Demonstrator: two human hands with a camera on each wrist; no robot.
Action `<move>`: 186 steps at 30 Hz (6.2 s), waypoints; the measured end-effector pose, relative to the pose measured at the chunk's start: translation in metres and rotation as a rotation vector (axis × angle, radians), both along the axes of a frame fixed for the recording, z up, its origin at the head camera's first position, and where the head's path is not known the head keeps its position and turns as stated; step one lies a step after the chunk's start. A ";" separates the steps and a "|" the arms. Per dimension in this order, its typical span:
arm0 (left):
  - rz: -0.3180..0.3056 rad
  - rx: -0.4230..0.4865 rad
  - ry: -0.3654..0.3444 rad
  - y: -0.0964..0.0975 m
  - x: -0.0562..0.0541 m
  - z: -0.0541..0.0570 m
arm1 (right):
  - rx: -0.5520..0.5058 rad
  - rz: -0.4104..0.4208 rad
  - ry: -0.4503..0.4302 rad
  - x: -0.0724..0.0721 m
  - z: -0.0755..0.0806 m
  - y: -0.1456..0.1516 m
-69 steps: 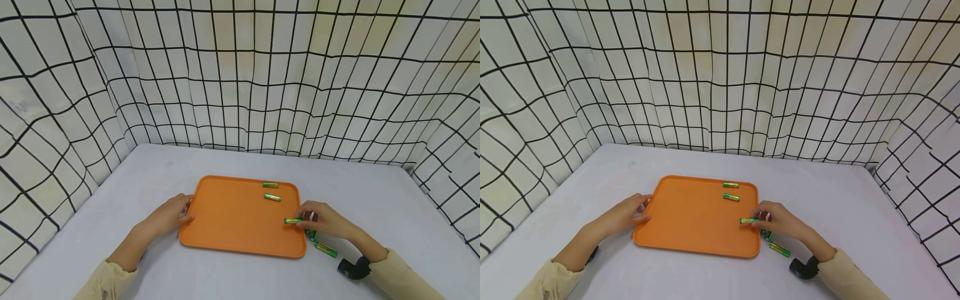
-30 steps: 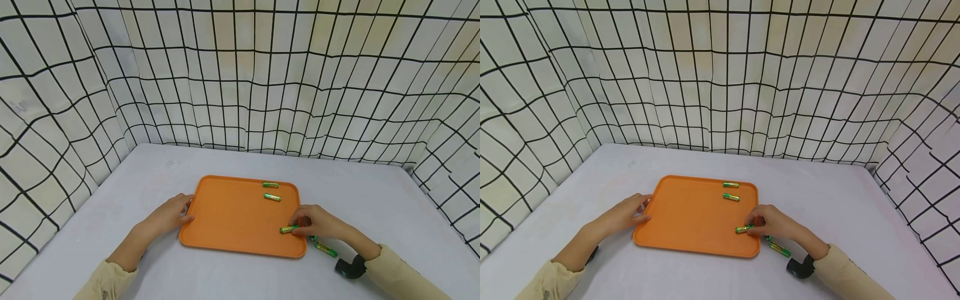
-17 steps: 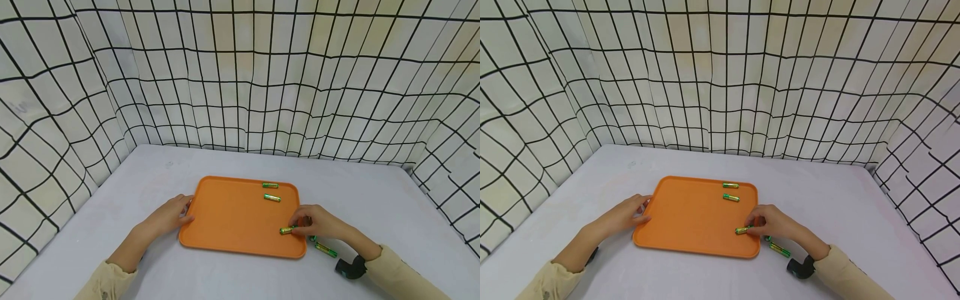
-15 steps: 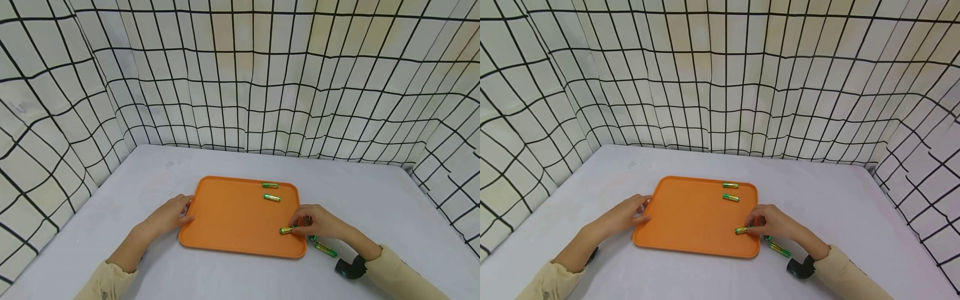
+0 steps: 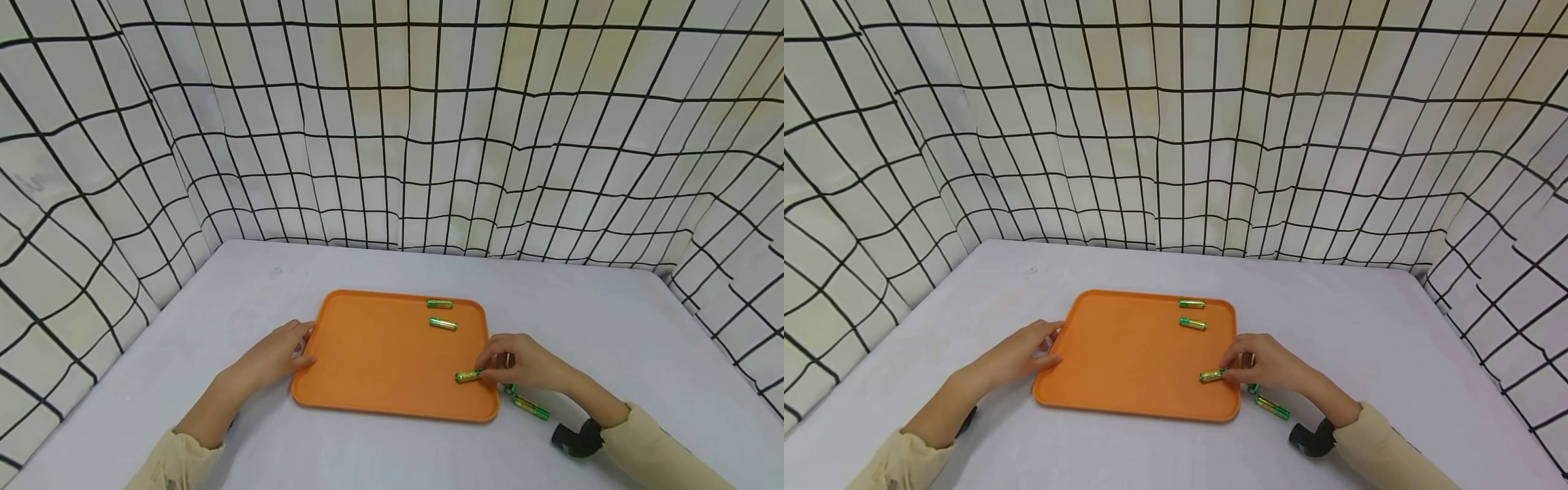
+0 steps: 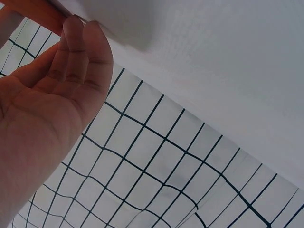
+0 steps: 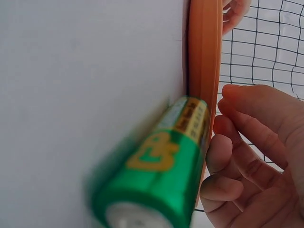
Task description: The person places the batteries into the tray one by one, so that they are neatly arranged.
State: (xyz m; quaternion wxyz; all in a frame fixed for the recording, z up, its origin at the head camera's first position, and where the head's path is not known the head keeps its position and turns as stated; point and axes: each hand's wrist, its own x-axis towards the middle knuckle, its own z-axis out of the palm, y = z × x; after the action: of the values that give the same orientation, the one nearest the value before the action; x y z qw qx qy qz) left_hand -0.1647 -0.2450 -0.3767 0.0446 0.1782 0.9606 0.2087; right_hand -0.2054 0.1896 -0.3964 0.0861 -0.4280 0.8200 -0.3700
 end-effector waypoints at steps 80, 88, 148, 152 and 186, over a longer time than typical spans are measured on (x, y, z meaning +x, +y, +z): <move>-0.004 -0.006 0.008 0.000 -0.003 -0.002 | -0.028 -0.113 -0.128 0.047 -0.005 0.065; -0.011 -0.003 0.010 -0.001 -0.003 -0.002 | 0.005 -0.135 -0.130 0.049 -0.007 0.065; -0.012 -0.007 0.019 0.000 -0.001 -0.002 | -0.036 -0.103 -0.090 0.043 0.004 0.032; -0.006 -0.006 0.017 0.000 -0.001 -0.001 | -0.047 -0.097 -0.077 0.043 0.003 0.028; 0.014 -0.027 0.009 0.002 -0.001 -0.002 | -0.002 -0.017 0.026 0.033 0.000 -0.020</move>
State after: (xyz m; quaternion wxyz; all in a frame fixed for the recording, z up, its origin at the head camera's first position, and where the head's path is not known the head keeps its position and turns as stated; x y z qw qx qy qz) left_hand -0.1654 -0.2431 -0.3788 0.0411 0.1719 0.9647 0.1954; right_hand -0.1720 0.1696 -0.3966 0.0719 -0.4258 0.8244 -0.3659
